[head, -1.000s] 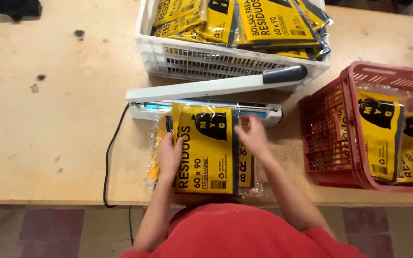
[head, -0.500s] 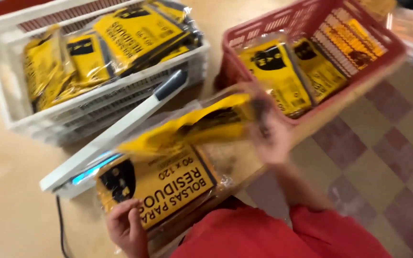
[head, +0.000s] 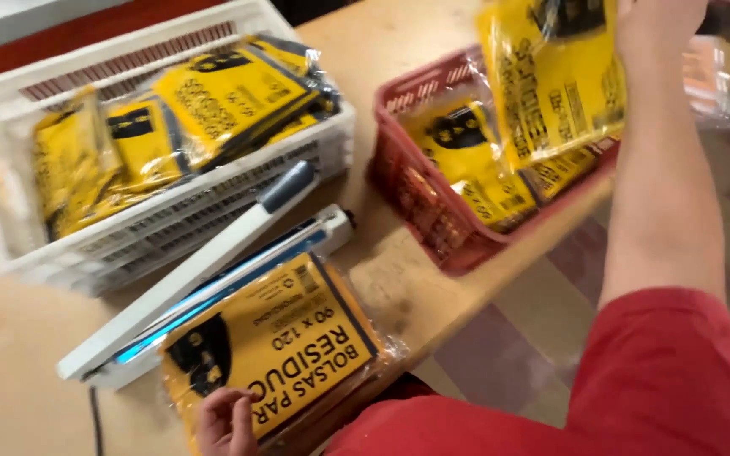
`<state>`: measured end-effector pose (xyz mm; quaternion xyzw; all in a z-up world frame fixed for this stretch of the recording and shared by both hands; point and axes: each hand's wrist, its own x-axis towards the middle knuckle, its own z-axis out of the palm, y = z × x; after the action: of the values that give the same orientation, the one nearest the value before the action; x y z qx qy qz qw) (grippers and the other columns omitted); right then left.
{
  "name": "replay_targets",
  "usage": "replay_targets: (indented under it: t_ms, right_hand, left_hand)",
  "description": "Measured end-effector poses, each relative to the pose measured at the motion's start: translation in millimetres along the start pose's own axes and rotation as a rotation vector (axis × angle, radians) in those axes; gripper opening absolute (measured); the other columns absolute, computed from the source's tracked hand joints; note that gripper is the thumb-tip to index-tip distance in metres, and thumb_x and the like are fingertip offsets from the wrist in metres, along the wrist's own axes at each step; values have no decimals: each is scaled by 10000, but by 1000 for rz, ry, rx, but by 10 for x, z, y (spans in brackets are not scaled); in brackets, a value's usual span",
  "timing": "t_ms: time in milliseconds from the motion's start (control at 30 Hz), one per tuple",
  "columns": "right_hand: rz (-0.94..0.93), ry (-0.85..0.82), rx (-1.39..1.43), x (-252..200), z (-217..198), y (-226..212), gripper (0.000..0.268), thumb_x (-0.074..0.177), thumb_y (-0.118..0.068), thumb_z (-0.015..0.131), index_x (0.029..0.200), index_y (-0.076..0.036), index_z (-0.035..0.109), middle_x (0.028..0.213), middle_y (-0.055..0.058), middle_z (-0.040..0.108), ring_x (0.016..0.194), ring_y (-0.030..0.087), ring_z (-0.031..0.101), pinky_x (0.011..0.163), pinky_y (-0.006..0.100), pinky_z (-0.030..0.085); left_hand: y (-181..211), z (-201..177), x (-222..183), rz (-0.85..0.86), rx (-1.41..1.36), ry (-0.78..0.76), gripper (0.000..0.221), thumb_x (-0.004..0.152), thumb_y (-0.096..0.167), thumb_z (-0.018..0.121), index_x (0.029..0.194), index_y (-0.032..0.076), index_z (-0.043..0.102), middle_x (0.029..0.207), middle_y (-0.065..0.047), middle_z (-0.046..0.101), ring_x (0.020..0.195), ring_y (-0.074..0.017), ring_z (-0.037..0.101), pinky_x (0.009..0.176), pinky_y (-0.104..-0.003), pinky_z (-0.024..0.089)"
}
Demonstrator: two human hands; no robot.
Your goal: Sealing plastic bags using a manual heat sealer and organizing them into a crate.
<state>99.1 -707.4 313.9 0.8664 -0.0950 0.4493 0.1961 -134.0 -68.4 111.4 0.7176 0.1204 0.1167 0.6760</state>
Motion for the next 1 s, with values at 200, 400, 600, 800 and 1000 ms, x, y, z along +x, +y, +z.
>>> replay_targets:
  t_ms: [200,400,600,800,1000]
  right_hand:
    - [-239,-79,481,351,574,-1737,313,788,-132,719,1085,-36,695,1044,184,689,924,386,614,831,470,468]
    - [-758,-334,655,297,745,-3828,256,763,-64,600,998,-115,686,933,92,696,844,326,676,642,460,549]
    - [-1001,-647,477,259,1068,-4637,251,791,-111,562,1035,-116,620,1006,97,633,889,344,657,651,474,544]
    - [-951,-905,377,594,985,-4830,211,839,-239,640,1021,-141,685,1018,80,705,898,301,690,744,425,576]
    - [-688,-628,697,758,548,-4724,175,880,-250,595,997,-156,684,973,70,714,852,312,665,628,447,503]
  left_hand:
    - [-257,-32,69,-52,76,-42,36,879,40,649,911,52,640,834,-100,723,735,-175,715,645,-261,562]
    - [-507,-63,14,-7,67,63,37,827,82,694,854,86,668,760,-44,729,622,-114,662,568,-222,524]
    - [-409,-65,-43,-73,48,309,66,767,29,691,740,87,675,641,-40,705,534,-112,599,519,-226,476]
    - [-483,-98,5,-279,-56,374,51,792,-27,680,807,19,697,650,-127,730,588,-197,680,578,-271,526]
    - [-243,-126,211,-336,-54,119,59,852,10,642,866,5,699,764,-131,726,694,-209,699,662,-280,583]
